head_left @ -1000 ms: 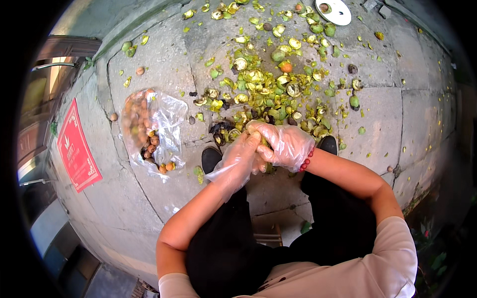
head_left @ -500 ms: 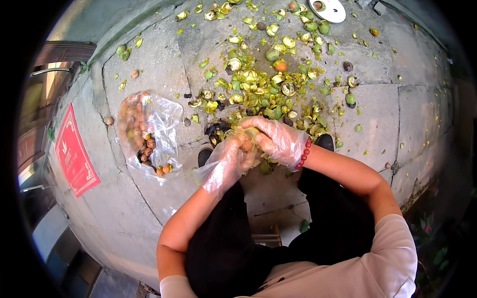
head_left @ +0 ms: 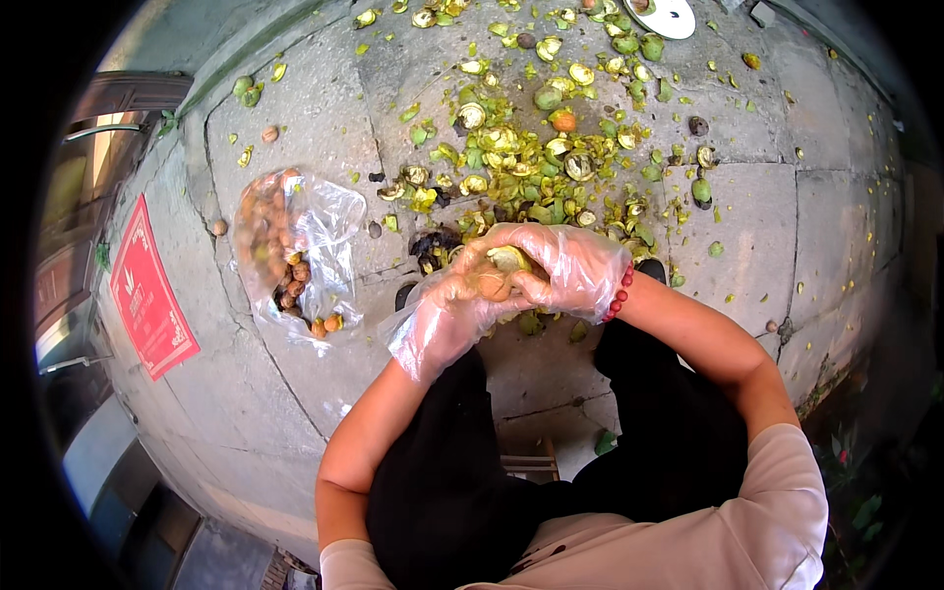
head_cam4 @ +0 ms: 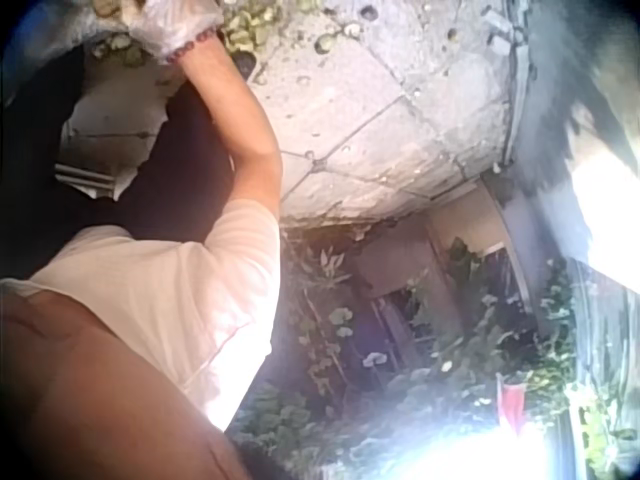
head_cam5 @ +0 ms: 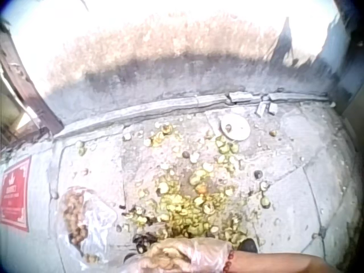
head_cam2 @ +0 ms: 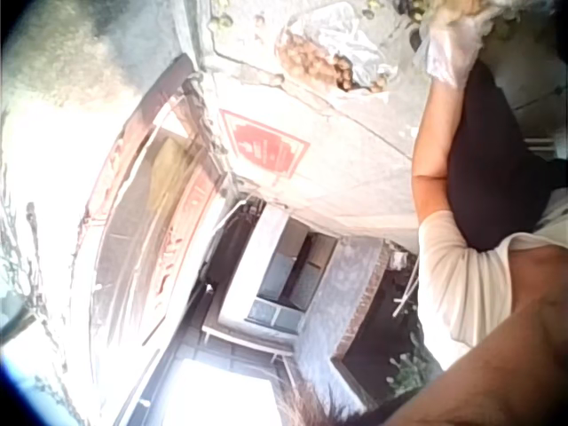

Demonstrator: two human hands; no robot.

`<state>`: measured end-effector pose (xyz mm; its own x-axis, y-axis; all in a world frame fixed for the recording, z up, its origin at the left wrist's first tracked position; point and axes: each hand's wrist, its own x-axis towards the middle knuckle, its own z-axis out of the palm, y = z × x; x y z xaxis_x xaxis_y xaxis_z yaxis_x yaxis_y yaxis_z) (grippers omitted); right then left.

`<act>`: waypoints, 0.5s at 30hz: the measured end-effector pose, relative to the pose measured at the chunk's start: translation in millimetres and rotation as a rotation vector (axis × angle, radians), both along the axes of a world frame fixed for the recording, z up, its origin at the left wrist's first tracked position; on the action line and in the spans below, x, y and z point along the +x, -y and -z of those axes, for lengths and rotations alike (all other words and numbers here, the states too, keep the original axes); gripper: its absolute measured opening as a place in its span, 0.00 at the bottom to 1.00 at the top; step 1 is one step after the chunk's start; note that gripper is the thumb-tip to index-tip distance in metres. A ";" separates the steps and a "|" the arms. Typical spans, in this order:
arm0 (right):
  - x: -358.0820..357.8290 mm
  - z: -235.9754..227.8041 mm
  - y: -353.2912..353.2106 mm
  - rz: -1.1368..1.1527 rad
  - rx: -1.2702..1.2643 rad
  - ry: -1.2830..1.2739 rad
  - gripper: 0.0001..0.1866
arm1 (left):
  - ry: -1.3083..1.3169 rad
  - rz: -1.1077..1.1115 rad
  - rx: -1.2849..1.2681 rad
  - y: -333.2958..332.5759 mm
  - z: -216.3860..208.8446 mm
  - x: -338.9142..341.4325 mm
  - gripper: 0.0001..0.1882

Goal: The person is peeling small round fruits by hand and placing the peeled fruits into a plastic bag. The person is sitting on the ground surrounded by fruit peels.

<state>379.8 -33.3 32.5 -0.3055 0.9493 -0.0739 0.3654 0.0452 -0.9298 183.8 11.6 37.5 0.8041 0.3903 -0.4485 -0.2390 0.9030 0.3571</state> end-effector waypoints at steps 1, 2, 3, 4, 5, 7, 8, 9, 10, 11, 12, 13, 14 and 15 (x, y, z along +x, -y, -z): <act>-1.1 -2.8 -1.0 0.005 -0.013 0.068 0.24 | 0.026 -0.002 -0.049 -2.6 2.8 -3.2 0.33; -2.3 -6.0 -1.7 0.009 -0.026 0.137 0.24 | 0.052 -0.005 -0.097 -3.6 5.5 -5.7 0.34; -5.0 -10.5 -1.4 0.030 -0.032 0.201 0.23 | 0.021 -0.025 -0.117 -2.4 8.0 -8.0 0.33; -7.8 -16.0 -1.5 0.051 -0.033 0.266 0.22 | -0.008 -0.045 -0.133 -2.1 10.9 -9.6 0.32; -10.3 -19.0 -1.6 0.073 -0.034 0.331 0.22 | -0.036 -0.065 -0.148 -1.9 13.1 -11.4 0.32; -10.1 2.0 8.9 0.125 0.053 0.430 0.21 | -0.261 0.035 -0.085 -0.6 16.2 -8.9 0.27; -11.7 6.1 10.6 0.147 0.096 0.472 0.21 | -0.380 0.080 -0.055 0.1 16.5 -7.8 0.24; -11.5 6.6 13.3 0.117 0.069 0.531 0.20 | -0.499 0.137 -0.031 0.7 15.5 -2.8 0.18; -11.2 6.5 12.0 0.093 0.065 0.588 0.19 | -0.504 0.152 -0.038 1.1 19.5 -5.1 0.18; -11.0 6.5 10.6 0.070 0.061 0.645 0.18 | -0.509 0.167 -0.045 2.2 27.4 -9.5 0.18; -10.5 6.7 9.4 0.047 0.057 0.701 0.18 | -0.515 0.182 -0.052 1.9 31.1 -14.1 0.18; -5.1 8.4 9.9 0.075 -0.022 0.686 0.16 | -0.544 0.175 -0.002 0.5 32.8 -16.1 0.17; 0.0 11.3 9.0 0.102 -0.098 0.664 0.15 | -0.559 0.133 0.017 -3.1 37.6 -23.3 0.16; 5.8 15.3 8.3 0.128 -0.173 0.640 0.14 | -0.553 0.054 0.019 -7.9 44.2 -32.5 0.15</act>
